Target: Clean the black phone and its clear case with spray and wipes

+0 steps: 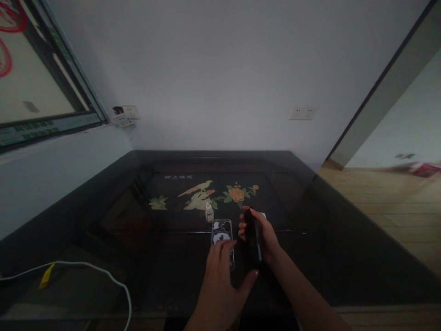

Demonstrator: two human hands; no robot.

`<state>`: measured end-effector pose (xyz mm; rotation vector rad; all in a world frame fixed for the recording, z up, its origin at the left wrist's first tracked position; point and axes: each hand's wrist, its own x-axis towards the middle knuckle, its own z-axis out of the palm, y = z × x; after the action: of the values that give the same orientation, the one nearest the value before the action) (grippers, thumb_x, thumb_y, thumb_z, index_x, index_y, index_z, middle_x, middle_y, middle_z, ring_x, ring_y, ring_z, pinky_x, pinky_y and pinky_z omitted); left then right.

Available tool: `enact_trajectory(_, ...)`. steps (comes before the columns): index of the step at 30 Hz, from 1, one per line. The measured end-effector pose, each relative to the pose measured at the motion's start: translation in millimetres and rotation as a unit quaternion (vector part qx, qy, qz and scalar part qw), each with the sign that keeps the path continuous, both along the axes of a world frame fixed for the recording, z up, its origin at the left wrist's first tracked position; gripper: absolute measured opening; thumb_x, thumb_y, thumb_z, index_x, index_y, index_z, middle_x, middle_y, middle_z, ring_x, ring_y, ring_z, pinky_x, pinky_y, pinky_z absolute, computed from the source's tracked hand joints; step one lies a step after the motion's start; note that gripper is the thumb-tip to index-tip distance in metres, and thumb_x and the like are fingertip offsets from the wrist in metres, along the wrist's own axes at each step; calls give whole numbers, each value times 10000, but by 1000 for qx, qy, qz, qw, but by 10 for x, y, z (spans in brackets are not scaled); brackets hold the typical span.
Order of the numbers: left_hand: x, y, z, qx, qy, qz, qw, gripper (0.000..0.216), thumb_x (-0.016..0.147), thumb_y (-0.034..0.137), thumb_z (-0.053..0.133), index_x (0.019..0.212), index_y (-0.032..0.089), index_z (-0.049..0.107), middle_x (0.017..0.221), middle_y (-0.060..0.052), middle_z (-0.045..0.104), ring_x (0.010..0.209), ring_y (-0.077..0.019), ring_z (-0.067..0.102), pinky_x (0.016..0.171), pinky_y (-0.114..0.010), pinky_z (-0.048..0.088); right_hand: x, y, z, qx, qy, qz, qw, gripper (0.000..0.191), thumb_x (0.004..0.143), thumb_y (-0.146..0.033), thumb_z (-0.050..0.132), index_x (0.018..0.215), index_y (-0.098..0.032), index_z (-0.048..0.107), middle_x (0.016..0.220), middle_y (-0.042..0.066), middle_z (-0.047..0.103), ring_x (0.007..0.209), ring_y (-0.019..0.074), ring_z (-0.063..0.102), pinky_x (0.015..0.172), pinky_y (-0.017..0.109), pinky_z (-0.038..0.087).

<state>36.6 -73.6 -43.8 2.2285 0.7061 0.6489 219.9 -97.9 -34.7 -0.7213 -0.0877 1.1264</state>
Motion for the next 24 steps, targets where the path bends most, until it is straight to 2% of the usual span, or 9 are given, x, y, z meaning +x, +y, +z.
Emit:
enact_trajectory(3,91,-78,65,-90,1,-20,996,621,824,419,752,1367,241,511,1386,-126,547,1285,-299,541,1099,-481,450,6,1,-34,29,20,9,999,300,922,-395,605,1175,-234,625,945,38,710,652,127,629,594,253,550)
enact_trajectory(7,226,-46,-74,-142,11,-14,990,674,802,339,785,1400,210,503,1309,-126,618,1159,-271,618,1039,-451,490,20,-3,-65,50,46,17,998,370,965,-410,505,1266,-215,595,1071,112,740,786,210,712,665,354,600)
enact_trajectory(11,297,55,-340,-100,-1,-34,994,805,749,359,837,1459,219,486,1238,-120,667,1096,-282,643,1014,-472,504,21,-6,-86,21,2,21,1000,412,980,-462,482,1301,-225,583,1123,123,744,1005,277,729,793,437,603)
enact_trajectory(14,310,109,-489,-34,3,-16,999,837,706,352,870,1451,208,515,1173,-118,695,1070,-301,650,988,-482,512,77,-9,-158,-55,-121,-5,991,440,932,-541,566,1246,-240,635,1068,103,760,1000,293,726,798,432,595)
enact_trajectory(16,300,130,-533,14,13,2,1000,822,705,348,874,1439,206,532,1155,-115,700,1061,-307,651,972,-481,508,151,-17,-240,-118,-247,-37,961,455,892,-588,612,1176,-239,679,1010,84,765,961,289,720,788,408,586)
enact_trajectory(19,266,143,-516,75,37,19,996,793,723,350,868,1429,200,539,1171,-114,694,1074,-310,644,976,-486,476,277,-39,-364,-175,-410,-74,892,431,855,-597,645,1088,-238,701,964,61,756,946,271,703,789,375,569)
enact_trajectory(24,233,108,-401,86,88,9,992,796,743,354,859,1445,193,521,1163,-112,698,1052,-291,647,953,-441,443,413,-92,-382,-194,-541,-46,817,360,884,-542,610,1021,-219,687,948,65,750,907,248,701,809,365,541)
